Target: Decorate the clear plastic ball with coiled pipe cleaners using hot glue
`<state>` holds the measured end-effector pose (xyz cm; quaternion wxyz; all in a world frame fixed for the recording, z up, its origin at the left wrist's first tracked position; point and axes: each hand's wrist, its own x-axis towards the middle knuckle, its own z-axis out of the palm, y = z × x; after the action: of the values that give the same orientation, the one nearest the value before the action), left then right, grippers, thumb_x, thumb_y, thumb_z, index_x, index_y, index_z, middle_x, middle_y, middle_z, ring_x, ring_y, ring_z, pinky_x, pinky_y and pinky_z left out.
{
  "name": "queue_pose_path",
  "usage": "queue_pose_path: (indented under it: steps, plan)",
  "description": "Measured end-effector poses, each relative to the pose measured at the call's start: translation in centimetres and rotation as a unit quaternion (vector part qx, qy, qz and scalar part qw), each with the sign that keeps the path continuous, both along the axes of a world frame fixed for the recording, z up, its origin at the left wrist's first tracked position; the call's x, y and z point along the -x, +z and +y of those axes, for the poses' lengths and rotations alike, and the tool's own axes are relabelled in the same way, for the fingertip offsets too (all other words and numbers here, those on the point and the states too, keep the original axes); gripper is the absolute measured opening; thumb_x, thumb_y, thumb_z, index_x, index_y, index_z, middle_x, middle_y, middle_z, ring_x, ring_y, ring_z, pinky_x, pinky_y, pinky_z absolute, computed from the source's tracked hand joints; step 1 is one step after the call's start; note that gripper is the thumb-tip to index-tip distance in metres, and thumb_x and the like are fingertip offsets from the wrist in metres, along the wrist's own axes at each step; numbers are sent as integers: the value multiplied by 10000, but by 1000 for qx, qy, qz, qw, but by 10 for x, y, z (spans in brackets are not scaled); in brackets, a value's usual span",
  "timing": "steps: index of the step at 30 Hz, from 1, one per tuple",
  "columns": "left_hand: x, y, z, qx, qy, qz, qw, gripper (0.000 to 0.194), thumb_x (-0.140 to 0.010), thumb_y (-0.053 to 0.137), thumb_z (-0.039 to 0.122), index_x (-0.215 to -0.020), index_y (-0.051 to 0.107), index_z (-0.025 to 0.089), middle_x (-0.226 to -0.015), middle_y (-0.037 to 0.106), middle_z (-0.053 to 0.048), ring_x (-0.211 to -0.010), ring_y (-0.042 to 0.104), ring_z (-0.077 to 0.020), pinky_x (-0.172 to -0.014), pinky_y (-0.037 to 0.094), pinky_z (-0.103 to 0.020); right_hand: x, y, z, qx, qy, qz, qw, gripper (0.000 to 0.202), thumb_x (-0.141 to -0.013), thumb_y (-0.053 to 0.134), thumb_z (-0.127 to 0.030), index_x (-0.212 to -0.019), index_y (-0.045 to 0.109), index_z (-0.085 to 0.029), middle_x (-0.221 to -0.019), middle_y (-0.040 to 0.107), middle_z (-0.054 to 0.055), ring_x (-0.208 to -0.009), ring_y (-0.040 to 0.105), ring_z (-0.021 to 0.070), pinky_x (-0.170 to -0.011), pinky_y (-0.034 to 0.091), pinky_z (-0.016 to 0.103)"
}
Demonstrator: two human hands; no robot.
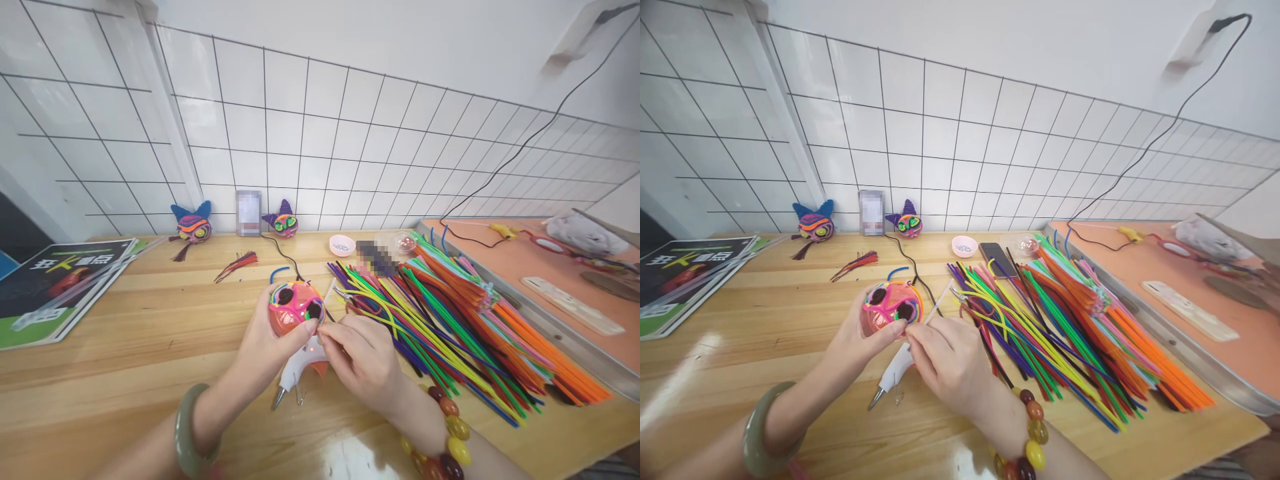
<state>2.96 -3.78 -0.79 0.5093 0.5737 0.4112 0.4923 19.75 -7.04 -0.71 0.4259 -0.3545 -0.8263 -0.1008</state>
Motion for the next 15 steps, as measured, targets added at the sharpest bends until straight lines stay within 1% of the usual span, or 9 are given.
queue_pose_path:
  steps: [2,8,10,15]
  plan:
    - [0,-2,1,-6,0,3,1000,562,-718,729,366,-1165,438,190,-1113,628,-88,-1011,617,-238,-899,487,-393,0,0,0,3,0,4,1000,94,-899,533,-101,-938,611,-138,-661,603,38,-577,514,157,-534,388,286]
    - [0,-5,2,-21,25,27,999,661,-693,742,391,-1215,391,189,-1178,586,-120,-1076,592,-268,-964,447,-454,0,-1,-1,6,5,18,1000,91,-889,537,-92,-925,601,-145,-661,588,35,-573,495,153,-535,365,284]
    - [1,-6,1,-31,32,36,998,663,-690,744,392,-1215,392,193,-1179,583,-117,-1083,586,-270,-970,443,-457,0,-1,-1,11,8,25,1000,93,-885,539,-89,-927,597,-148,-664,590,36,-571,491,151,-535,367,283]
    - [2,-6,1,-44,27,42,998,660,-690,744,402,-1212,397,195,-1179,574,-113,-1097,574,-267,-978,435,-448,0,-2,-1,12,14,39,999,92,-875,551,-88,-928,594,-150,-649,589,30,-560,485,147,-532,371,281]
